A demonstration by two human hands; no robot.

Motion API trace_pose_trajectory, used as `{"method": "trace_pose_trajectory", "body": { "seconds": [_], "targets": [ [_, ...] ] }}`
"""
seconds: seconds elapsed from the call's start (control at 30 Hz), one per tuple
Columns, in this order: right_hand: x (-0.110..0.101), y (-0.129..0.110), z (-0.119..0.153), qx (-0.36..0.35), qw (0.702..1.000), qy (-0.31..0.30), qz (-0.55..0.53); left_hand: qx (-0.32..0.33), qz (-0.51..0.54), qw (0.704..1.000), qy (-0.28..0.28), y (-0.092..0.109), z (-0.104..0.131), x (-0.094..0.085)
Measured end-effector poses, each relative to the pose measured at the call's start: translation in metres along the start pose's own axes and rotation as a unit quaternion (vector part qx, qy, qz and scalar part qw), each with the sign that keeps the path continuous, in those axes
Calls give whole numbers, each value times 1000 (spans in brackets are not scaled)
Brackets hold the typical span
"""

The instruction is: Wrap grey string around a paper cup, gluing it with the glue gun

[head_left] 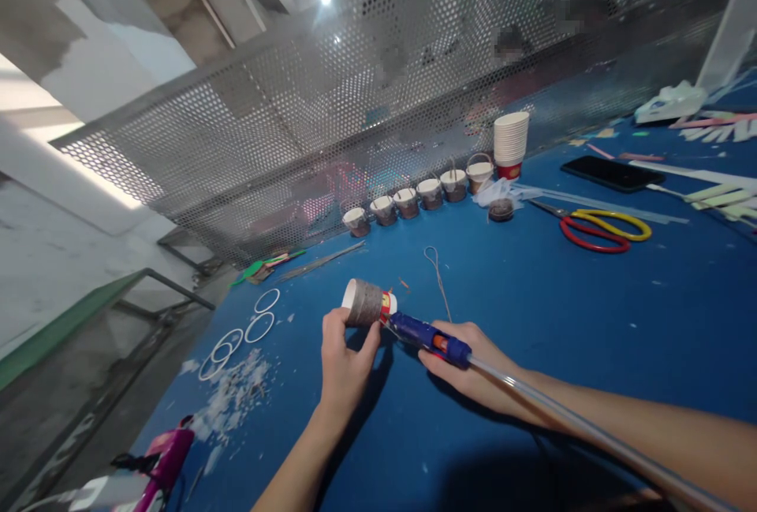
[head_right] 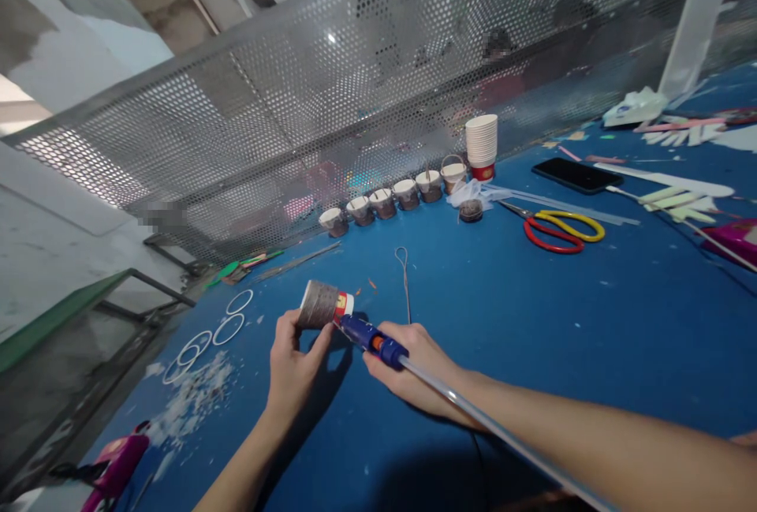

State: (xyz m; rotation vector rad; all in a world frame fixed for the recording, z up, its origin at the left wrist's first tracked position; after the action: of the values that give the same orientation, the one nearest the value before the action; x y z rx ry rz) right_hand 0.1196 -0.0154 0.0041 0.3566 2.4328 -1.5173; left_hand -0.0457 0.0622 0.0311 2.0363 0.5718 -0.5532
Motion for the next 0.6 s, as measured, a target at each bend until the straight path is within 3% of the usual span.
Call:
{"method": "trace_pose_trajectory", "body": {
  "seconds": [0.33, 0.6],
  "targets": [
    [-3, 0, 0, -20, 999, 26, 24, 11, -5, 1000, -3, 2, -1, 0],
    [-3, -2, 0, -45, 998, 10, 53, 10, 1, 1000, -13, 0, -2, -1]
  ]
}}
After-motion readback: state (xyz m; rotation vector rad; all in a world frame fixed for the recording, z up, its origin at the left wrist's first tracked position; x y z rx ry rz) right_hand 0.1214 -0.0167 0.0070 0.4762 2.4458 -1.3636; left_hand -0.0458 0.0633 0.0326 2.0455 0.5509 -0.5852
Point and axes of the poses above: each hand's wrist, its own z-axis away from the middle knuckle, its own x-axis out of the palm, y = z × x, the point moved 6 cm from there along -z, towards the middle knuckle, and after that the axes turned 13 degrees about -x, right-handed, at the moved point
